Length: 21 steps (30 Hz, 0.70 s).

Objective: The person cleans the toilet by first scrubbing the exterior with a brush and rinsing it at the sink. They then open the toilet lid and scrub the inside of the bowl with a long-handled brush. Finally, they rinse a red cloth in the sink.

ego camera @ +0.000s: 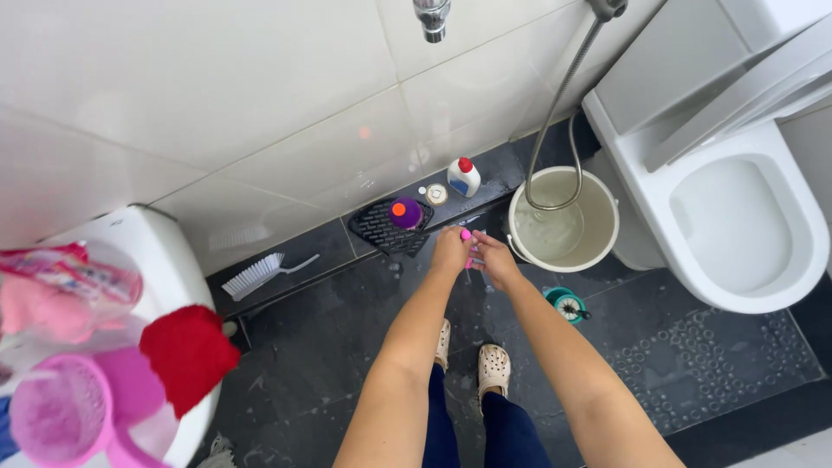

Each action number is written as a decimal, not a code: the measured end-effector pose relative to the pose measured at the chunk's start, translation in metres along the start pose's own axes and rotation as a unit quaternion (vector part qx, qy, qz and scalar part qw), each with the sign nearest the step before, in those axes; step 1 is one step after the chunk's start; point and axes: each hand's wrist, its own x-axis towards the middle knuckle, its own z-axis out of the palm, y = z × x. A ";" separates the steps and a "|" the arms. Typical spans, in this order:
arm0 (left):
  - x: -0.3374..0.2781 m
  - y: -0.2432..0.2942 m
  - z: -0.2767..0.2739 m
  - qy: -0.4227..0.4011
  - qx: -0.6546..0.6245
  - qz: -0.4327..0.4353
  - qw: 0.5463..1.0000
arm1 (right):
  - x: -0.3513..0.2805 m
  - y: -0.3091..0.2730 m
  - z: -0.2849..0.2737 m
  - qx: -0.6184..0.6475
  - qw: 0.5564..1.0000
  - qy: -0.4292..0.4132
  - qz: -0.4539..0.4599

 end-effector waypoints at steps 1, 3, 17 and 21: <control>0.006 -0.006 0.000 -0.006 -0.001 0.000 1.000 | 0.009 0.005 0.002 0.003 1.000 0.005 0.002; 0.029 -0.012 -0.001 -0.040 0.033 -0.057 0.997 | 0.033 0.004 0.004 -0.036 0.999 0.027 -0.012; 0.127 -0.056 0.018 -0.035 0.068 -0.008 0.997 | 0.114 -0.030 0.029 -0.123 0.988 0.049 -0.080; 0.134 -0.050 0.015 -0.025 0.041 0.018 0.999 | 0.121 -0.031 0.026 -0.129 0.985 0.051 -0.098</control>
